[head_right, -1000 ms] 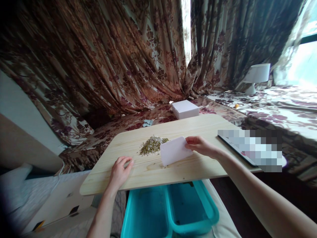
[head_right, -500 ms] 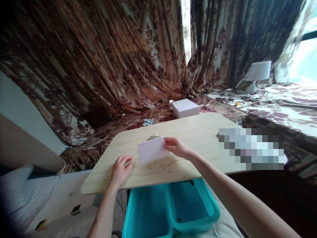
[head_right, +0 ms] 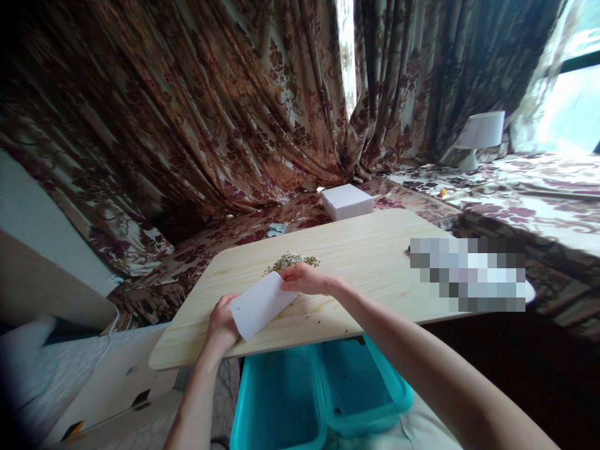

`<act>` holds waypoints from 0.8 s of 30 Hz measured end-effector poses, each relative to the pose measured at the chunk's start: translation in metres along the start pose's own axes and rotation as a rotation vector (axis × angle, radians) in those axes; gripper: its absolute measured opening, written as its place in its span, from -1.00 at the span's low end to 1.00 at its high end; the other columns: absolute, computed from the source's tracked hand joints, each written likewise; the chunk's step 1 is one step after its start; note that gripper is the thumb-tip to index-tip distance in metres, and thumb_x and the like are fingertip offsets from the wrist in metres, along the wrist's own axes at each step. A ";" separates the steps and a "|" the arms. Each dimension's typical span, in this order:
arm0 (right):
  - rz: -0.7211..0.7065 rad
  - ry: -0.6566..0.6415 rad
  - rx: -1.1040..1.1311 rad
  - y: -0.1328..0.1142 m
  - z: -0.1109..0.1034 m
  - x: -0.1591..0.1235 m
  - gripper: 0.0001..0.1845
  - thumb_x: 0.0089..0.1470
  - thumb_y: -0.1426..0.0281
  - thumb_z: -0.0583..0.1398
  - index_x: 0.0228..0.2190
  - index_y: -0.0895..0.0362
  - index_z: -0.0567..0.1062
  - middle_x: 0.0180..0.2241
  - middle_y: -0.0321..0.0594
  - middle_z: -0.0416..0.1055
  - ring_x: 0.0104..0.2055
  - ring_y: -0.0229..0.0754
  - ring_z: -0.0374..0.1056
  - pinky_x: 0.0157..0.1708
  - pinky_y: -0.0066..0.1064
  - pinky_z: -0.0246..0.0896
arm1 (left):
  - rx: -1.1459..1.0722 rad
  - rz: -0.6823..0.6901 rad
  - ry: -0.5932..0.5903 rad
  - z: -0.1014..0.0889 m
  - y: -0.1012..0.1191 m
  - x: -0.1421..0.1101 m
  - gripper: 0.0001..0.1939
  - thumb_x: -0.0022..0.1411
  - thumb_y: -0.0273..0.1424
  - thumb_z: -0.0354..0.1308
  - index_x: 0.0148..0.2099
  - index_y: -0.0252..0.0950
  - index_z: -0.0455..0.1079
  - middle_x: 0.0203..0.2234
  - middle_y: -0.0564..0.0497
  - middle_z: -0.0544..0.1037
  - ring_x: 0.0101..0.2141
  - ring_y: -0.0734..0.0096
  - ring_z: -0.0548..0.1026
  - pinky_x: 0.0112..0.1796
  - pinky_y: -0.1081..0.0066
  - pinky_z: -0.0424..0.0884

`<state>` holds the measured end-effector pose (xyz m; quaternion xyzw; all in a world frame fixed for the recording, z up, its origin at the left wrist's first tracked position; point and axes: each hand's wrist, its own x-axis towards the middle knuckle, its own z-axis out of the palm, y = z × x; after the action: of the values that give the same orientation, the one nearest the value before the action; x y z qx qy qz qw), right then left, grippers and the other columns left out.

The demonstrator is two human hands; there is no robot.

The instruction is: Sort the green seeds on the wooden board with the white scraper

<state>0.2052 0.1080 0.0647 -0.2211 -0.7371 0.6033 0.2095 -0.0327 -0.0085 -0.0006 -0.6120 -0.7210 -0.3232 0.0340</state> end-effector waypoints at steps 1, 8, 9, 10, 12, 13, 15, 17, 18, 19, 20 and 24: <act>0.009 -0.021 0.003 0.001 -0.001 -0.001 -0.85 -0.11 0.38 0.26 -0.41 0.17 0.50 -0.47 -0.29 0.42 -0.39 -0.23 0.30 -0.33 -0.37 0.21 | 0.005 0.010 -0.003 0.000 0.001 0.000 -0.73 0.29 -0.26 0.08 -0.02 -0.29 0.34 -0.08 -0.06 0.42 -0.14 0.29 0.43 -0.13 0.16 0.40; 0.051 -0.085 -0.004 0.004 -0.017 -0.023 -0.78 -0.13 0.34 0.27 -0.38 0.19 0.50 -0.47 -0.31 0.44 -0.41 -0.27 0.31 -0.40 -0.45 0.20 | 0.000 0.051 0.046 0.000 0.005 0.002 -0.77 0.24 -0.25 0.07 -0.18 -0.28 0.43 -0.18 -0.05 0.46 -0.12 0.25 0.42 -0.05 0.18 0.33; 0.057 -0.088 -0.011 0.004 -0.020 -0.028 -0.79 -0.14 0.35 0.27 -0.39 0.20 0.50 -0.48 -0.32 0.43 -0.42 -0.28 0.30 -0.41 -0.46 0.19 | -0.004 0.054 0.055 0.000 0.005 0.002 -0.76 0.23 -0.24 0.05 -0.19 -0.26 0.44 -0.19 -0.05 0.46 -0.12 0.23 0.42 -0.05 0.20 0.33; 0.063 -0.092 -0.016 0.004 -0.022 -0.032 -0.80 -0.14 0.36 0.27 -0.40 0.20 0.51 -0.49 -0.33 0.43 -0.43 -0.29 0.29 -0.42 -0.46 0.19 | -0.009 0.058 0.063 0.000 0.005 0.001 -0.74 0.22 -0.22 0.04 -0.21 -0.24 0.45 -0.20 -0.05 0.47 -0.12 0.22 0.43 -0.04 0.22 0.33; 0.074 -0.101 -0.025 0.002 -0.026 -0.042 -0.81 -0.14 0.37 0.26 -0.41 0.20 0.51 -0.49 -0.33 0.42 -0.44 -0.31 0.28 -0.44 -0.48 0.17 | -0.016 0.067 0.073 0.000 0.005 0.001 -0.72 0.19 -0.19 0.02 -0.22 -0.22 0.46 -0.21 -0.05 0.47 -0.14 0.20 0.44 -0.04 0.24 0.34; 0.078 -0.103 -0.028 0.001 -0.028 -0.046 -0.81 -0.14 0.37 0.26 -0.41 0.21 0.51 -0.49 -0.33 0.42 -0.45 -0.31 0.27 -0.45 -0.49 0.16 | -0.020 0.071 0.077 0.000 0.005 0.001 -0.71 0.19 -0.17 0.01 -0.22 -0.22 0.46 -0.21 -0.05 0.47 -0.15 0.19 0.45 -0.05 0.25 0.34; 0.094 -0.103 -0.032 -0.002 -0.031 -0.056 -0.80 -0.14 0.37 0.25 -0.40 0.21 0.51 -0.47 -0.32 0.43 -0.44 -0.31 0.27 -0.46 -0.50 0.15 | -0.025 0.081 0.081 -0.001 0.004 0.001 -0.69 0.18 -0.16 0.00 -0.23 -0.22 0.46 -0.22 -0.05 0.47 -0.16 0.19 0.45 -0.06 0.25 0.35; 0.115 -0.093 -0.025 -0.004 -0.034 -0.066 -0.78 -0.13 0.35 0.26 -0.38 0.21 0.51 -0.45 -0.31 0.43 -0.42 -0.31 0.28 -0.43 -0.49 0.16 | -0.028 0.090 0.082 -0.001 0.004 0.002 -0.69 0.19 -0.15 0.00 -0.23 -0.22 0.45 -0.23 -0.05 0.47 -0.16 0.20 0.45 -0.07 0.25 0.35; 0.125 -0.086 -0.020 -0.005 -0.036 -0.071 -0.76 -0.13 0.34 0.26 -0.37 0.22 0.51 -0.44 -0.30 0.44 -0.41 -0.30 0.29 -0.42 -0.48 0.17 | -0.028 0.094 0.082 0.000 0.003 0.002 -0.69 0.19 -0.14 -0.01 -0.23 -0.22 0.45 -0.23 -0.05 0.47 -0.16 0.20 0.45 -0.07 0.25 0.35; 0.134 -0.078 -0.017 -0.006 -0.038 -0.076 -0.75 -0.13 0.32 0.26 -0.36 0.22 0.51 -0.43 -0.29 0.44 -0.40 -0.29 0.29 -0.40 -0.47 0.18 | -0.027 0.096 0.082 0.000 0.003 0.002 -0.69 0.19 -0.14 -0.01 -0.23 -0.22 0.45 -0.23 -0.05 0.47 -0.17 0.20 0.45 -0.07 0.25 0.35; 0.140 -0.070 -0.018 -0.006 -0.040 -0.081 -0.73 -0.12 0.30 0.26 -0.35 0.22 0.51 -0.42 -0.29 0.45 -0.39 -0.28 0.30 -0.39 -0.46 0.18 | -0.027 0.098 0.083 0.000 0.003 0.002 -0.69 0.19 -0.14 -0.01 -0.23 -0.22 0.45 -0.23 -0.05 0.47 -0.17 0.20 0.45 -0.07 0.25 0.35; 0.145 -0.039 -0.033 -0.009 -0.046 -0.102 -0.68 -0.10 0.24 0.26 -0.33 0.22 0.51 -0.40 -0.27 0.45 -0.37 -0.26 0.30 -0.35 -0.43 0.18 | -0.028 0.108 0.092 0.000 0.003 0.002 -0.69 0.20 -0.14 -0.01 -0.24 -0.21 0.45 -0.24 -0.05 0.47 -0.18 0.20 0.45 -0.07 0.25 0.36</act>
<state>0.3141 0.0843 0.0779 -0.2656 -0.7329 0.6089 0.1469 -0.0304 -0.0067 0.0014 -0.6348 -0.6801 -0.3588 0.0758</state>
